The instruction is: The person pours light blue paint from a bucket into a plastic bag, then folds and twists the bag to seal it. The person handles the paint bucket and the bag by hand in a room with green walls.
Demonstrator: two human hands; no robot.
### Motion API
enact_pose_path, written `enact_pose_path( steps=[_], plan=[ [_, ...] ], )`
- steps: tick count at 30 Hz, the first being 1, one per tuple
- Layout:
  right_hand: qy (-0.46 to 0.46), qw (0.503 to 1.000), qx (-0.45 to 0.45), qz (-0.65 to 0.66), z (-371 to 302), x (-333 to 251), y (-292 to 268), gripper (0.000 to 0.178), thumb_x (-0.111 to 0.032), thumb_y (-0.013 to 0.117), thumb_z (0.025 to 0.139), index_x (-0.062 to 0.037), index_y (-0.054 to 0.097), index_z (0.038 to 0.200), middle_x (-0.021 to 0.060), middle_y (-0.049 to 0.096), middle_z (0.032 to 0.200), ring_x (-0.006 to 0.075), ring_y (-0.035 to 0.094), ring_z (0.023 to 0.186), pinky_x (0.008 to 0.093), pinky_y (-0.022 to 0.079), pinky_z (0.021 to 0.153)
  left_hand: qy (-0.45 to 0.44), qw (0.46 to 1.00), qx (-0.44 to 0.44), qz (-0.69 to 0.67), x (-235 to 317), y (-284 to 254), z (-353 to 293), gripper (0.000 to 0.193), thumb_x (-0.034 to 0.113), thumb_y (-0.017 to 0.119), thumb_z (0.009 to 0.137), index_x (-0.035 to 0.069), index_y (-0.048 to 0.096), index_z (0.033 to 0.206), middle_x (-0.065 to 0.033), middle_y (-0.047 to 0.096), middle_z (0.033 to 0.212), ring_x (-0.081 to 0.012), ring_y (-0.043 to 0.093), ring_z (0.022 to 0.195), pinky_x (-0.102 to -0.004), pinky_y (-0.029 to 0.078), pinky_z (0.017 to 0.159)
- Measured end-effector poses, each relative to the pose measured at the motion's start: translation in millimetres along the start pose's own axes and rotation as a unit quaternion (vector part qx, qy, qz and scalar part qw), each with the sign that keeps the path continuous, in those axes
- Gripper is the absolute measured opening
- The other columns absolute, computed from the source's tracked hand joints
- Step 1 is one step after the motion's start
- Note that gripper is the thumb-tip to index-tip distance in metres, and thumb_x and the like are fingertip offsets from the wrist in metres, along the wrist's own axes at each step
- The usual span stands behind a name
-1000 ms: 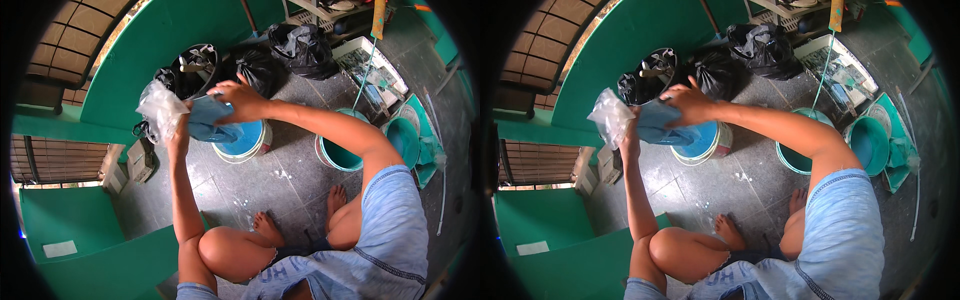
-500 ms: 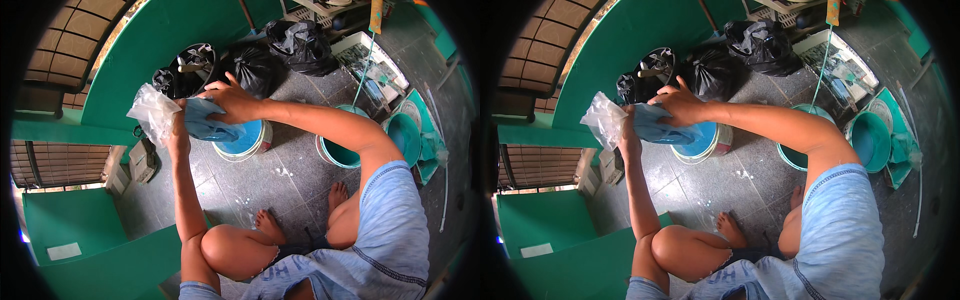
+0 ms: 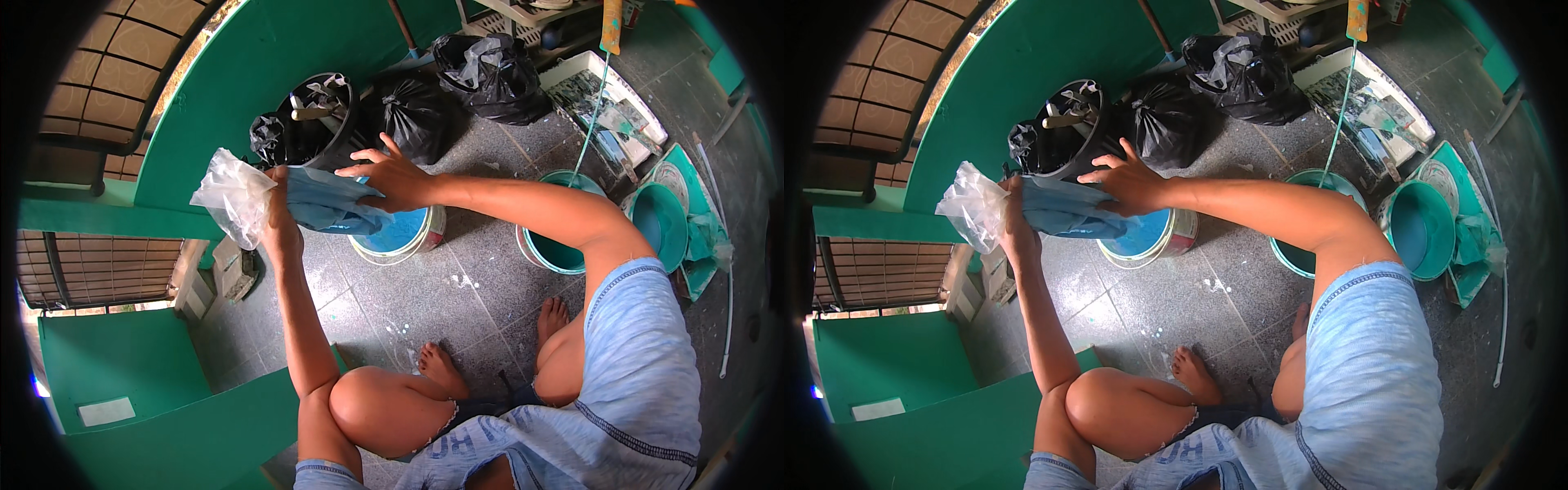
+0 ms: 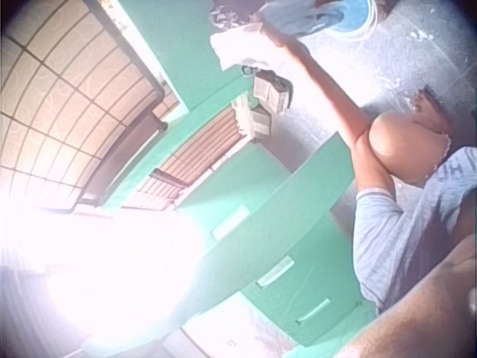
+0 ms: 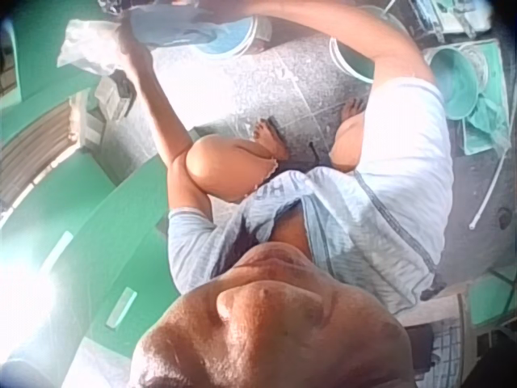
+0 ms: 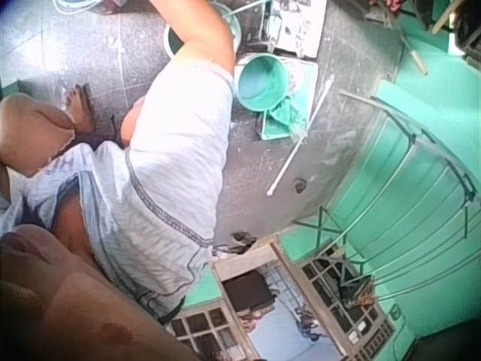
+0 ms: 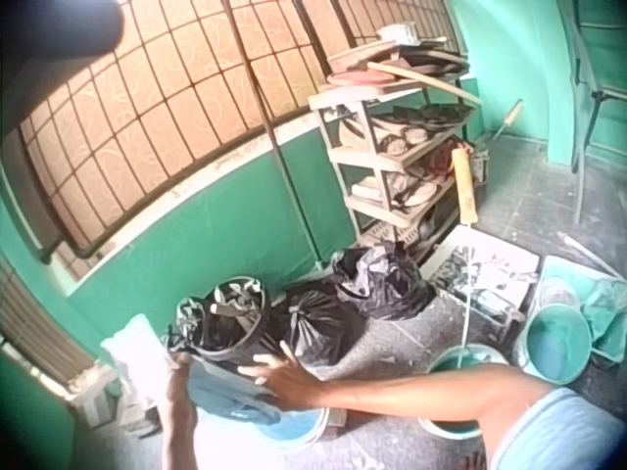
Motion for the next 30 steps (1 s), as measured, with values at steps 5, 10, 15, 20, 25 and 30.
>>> enact_pose_path(
  steps=[5,10,15,20,25,30],
  plan=[
    [-0.036,0.998,0.031,-0.031,-5.7,2.9,8.1,0.029,-0.029,0.066,0.075,-0.0138,0.061,0.100,-0.0017,0.049,0.126,0.0265,0.034,0.125,0.0632,0.010,0.103,0.012,1.000,0.016,0.017,1.0,-6.3,3.8,0.016,0.011,0.063,0.084,0.000,0.057,0.094,-0.0057,0.057,0.083,-0.0118,0.053,0.075,-0.0248,0.043,0.069],
    [-0.073,0.993,0.038,-0.087,-16.8,11.3,14.4,0.018,-0.031,0.068,0.072,-0.0136,0.070,0.079,-0.0053,0.044,0.128,0.0247,0.035,0.124,0.0638,0.012,0.103,-0.001,1.000,0.013,0.001,1.8,-4.5,3.3,0.016,0.011,0.063,0.084,0.001,0.057,0.095,-0.0054,0.057,0.083,-0.0118,0.053,0.075,-0.0248,0.044,0.069],
    [-0.080,0.993,0.060,-0.064,-17.3,13.7,16.1,0.017,-0.029,0.069,0.070,-0.0132,0.069,0.076,-0.0057,0.046,0.125,0.0230,0.037,0.122,0.0618,0.013,0.103,-0.008,1.000,0.022,-0.020,7.7,-4.0,3.2,0.015,0.011,0.062,0.085,0.001,0.057,0.095,-0.0048,0.057,0.083,-0.0114,0.053,0.075,-0.0250,0.044,0.069],
    [-0.110,0.986,0.079,-0.097,-15.6,16.8,15.2,0.018,-0.029,0.069,0.070,-0.0110,0.068,0.069,-0.0056,0.051,0.118,0.0213,0.042,0.116,0.0597,0.015,0.104,0.008,1.000,0.012,0.010,3.7,-9.8,6.7,0.015,0.012,0.061,0.085,0.002,0.057,0.095,-0.0046,0.057,0.084,-0.0114,0.053,0.076,-0.0248,0.043,0.070],
    [-0.108,0.988,0.065,-0.093,-14.5,14.0,11.1,0.030,-0.027,0.071,0.071,-0.0132,0.064,0.096,-0.0061,0.050,0.116,0.0210,0.045,0.112,0.0567,0.016,0.104,0.009,0.999,0.022,0.030,6.6,-9.9,5.3,0.024,0.021,0.066,0.082,0.001,0.059,0.093,-0.0041,0.057,0.084,-0.0117,0.051,0.079,-0.0258,0.040,0.075],
    [-0.081,0.992,0.072,-0.070,-24.1,26.4,15.4,0.032,-0.043,0.067,0.071,-0.0108,0.067,0.075,-0.0023,0.050,0.119,0.0221,0.043,0.112,0.0581,0.013,0.104,0.023,0.998,0.013,0.058,0.7,-5.6,6.1,0.023,0.019,0.066,0.083,0.002,0.057,0.095,-0.0049,0.056,0.085,-0.0127,0.052,0.079,-0.0271,0.041,0.075]
  ],
)
Point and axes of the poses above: each hand's wrist, its own z-axis towards the middle knuckle, its own y-axis out of the palm, x = y × z, the point moved 2 cm from there along z, towards the middle knuckle
